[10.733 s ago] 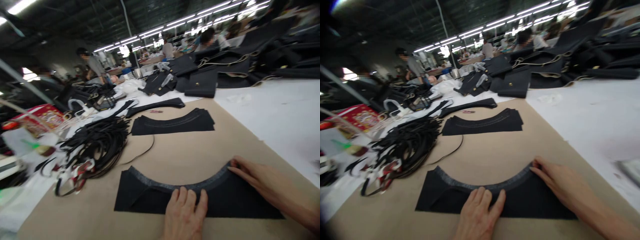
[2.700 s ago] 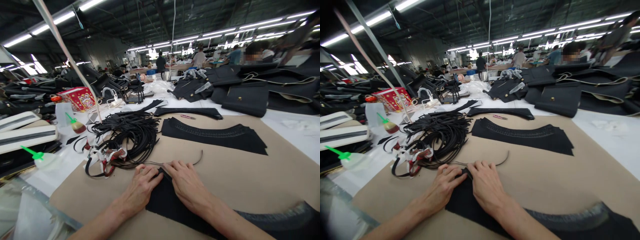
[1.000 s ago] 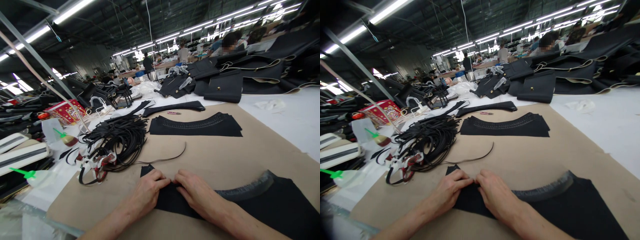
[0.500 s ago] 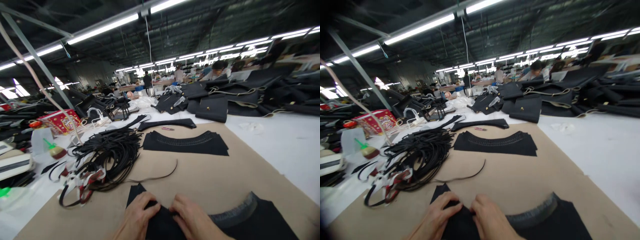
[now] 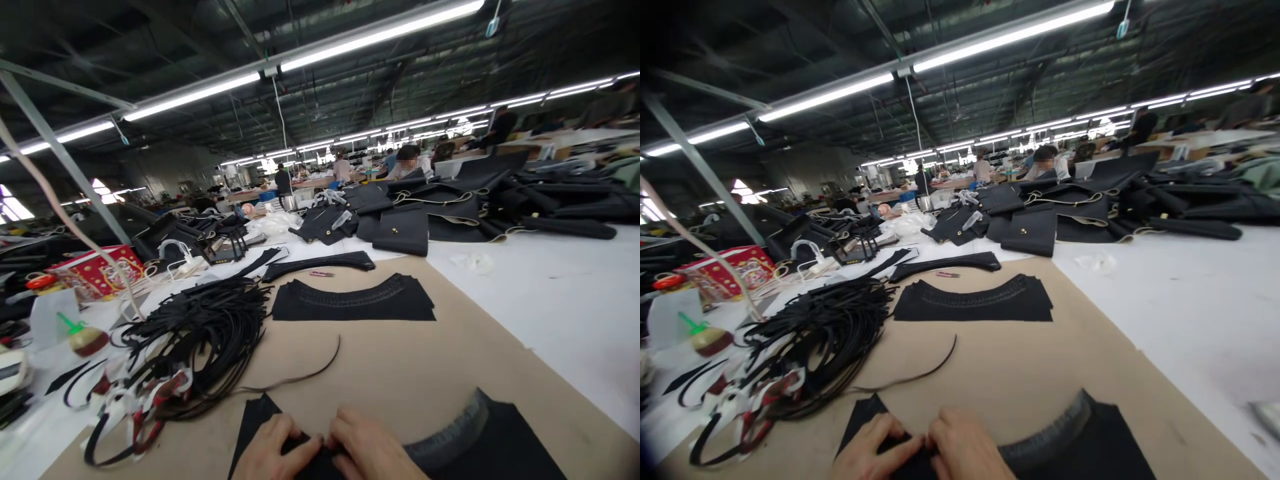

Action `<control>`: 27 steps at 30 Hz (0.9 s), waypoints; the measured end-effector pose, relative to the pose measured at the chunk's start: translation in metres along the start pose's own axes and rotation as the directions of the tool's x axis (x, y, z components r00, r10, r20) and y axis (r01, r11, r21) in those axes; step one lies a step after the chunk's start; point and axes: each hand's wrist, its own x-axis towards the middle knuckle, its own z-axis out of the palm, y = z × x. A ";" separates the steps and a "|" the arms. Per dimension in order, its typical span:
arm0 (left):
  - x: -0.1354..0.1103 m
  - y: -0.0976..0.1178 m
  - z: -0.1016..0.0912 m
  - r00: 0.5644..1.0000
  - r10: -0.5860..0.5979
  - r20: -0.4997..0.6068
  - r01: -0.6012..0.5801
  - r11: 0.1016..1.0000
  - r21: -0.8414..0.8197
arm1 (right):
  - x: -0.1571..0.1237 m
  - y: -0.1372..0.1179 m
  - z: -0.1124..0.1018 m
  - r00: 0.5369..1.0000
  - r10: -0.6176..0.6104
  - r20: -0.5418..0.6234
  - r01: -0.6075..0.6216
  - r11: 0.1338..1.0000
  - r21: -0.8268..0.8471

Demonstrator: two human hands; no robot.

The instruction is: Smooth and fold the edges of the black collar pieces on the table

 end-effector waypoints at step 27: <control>0.030 0.057 -0.026 0.919 -0.390 0.061 0.378 0.823 -0.424 | -0.023 0.007 -0.009 0.988 -0.124 -0.090 0.135 0.983 0.124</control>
